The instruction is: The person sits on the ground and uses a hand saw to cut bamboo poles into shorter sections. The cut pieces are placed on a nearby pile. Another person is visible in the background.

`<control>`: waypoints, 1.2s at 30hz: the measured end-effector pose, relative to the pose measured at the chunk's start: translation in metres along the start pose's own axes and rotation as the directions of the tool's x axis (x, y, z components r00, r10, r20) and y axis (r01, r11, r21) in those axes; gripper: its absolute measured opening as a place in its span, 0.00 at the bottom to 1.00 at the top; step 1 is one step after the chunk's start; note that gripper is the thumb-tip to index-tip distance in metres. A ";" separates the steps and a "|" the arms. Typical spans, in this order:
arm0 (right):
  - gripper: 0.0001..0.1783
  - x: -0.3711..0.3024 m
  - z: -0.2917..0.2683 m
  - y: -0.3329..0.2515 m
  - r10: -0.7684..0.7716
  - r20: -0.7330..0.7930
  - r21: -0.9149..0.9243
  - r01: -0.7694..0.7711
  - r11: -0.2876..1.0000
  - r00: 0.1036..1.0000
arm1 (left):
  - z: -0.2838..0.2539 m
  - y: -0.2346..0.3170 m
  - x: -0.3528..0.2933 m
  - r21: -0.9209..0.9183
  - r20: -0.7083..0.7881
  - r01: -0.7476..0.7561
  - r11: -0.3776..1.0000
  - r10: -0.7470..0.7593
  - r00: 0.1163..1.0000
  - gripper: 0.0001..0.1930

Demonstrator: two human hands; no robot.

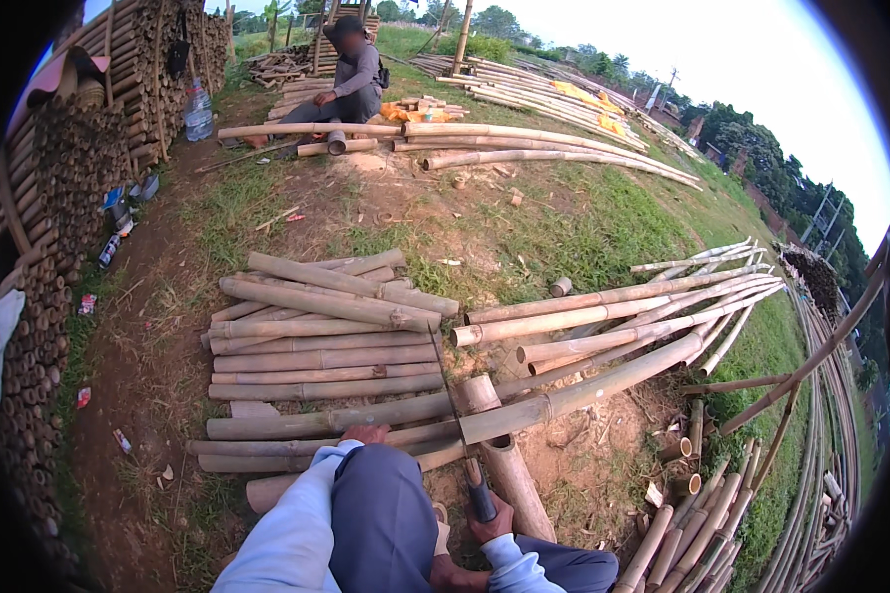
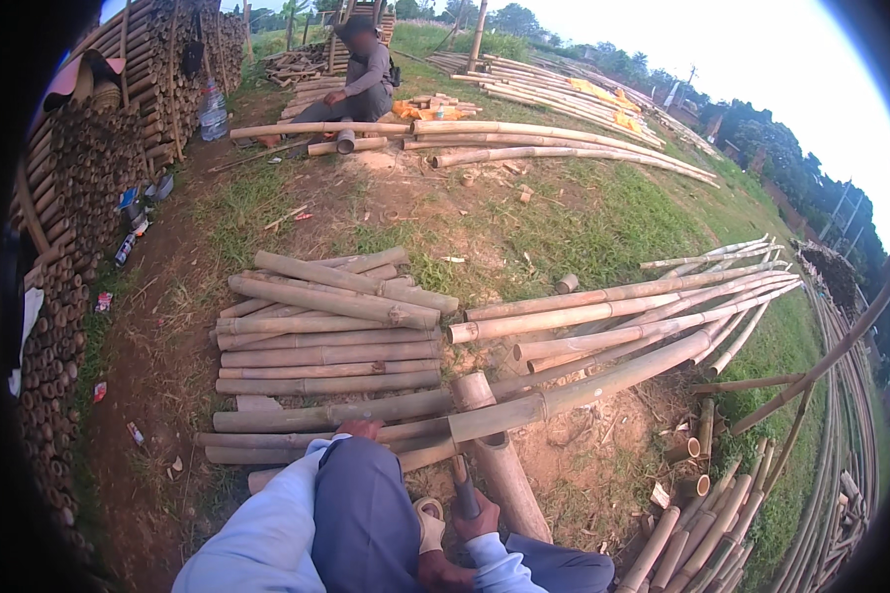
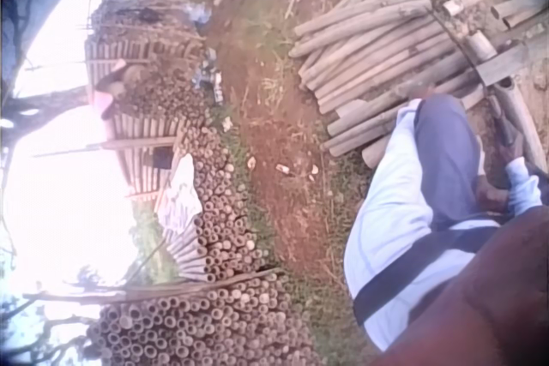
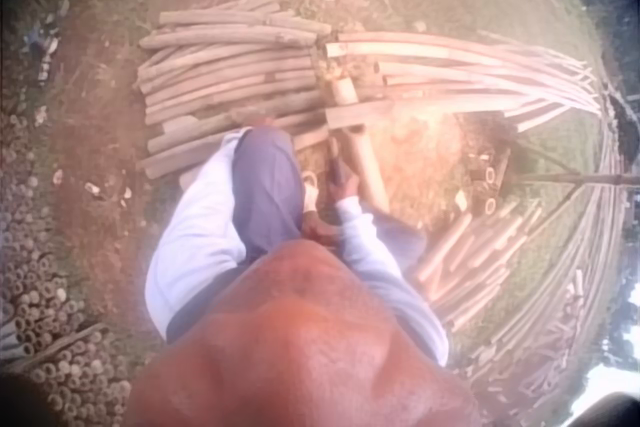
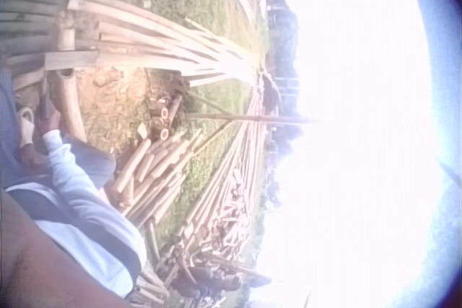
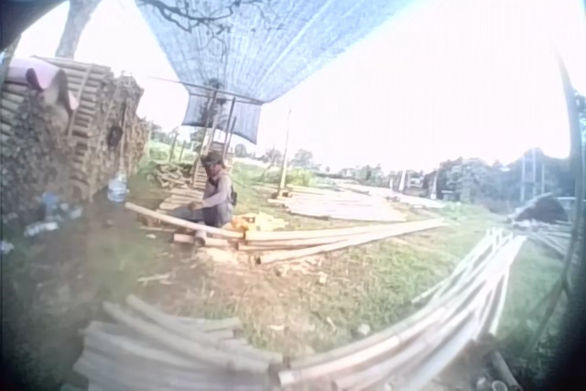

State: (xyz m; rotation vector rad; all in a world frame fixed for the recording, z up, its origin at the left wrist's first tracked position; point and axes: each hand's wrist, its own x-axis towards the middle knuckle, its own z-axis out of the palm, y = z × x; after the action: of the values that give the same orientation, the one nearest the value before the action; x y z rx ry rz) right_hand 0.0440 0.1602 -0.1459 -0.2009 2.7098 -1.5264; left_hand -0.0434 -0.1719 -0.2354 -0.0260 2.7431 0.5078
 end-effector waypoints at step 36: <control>0.13 0.000 -0.002 -0.007 -0.007 -0.008 0.000 0.007 1.000 1.000 | 0.003 0.000 0.001 -0.043 -0.028 0.016 0.999 -0.017 0.999 0.27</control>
State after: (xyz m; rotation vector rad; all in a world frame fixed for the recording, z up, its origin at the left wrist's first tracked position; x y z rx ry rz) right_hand 0.0444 0.1586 -0.1393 -0.2046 2.7185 -1.5319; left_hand -0.0436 -0.1714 -0.2381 -0.0669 2.7569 0.5654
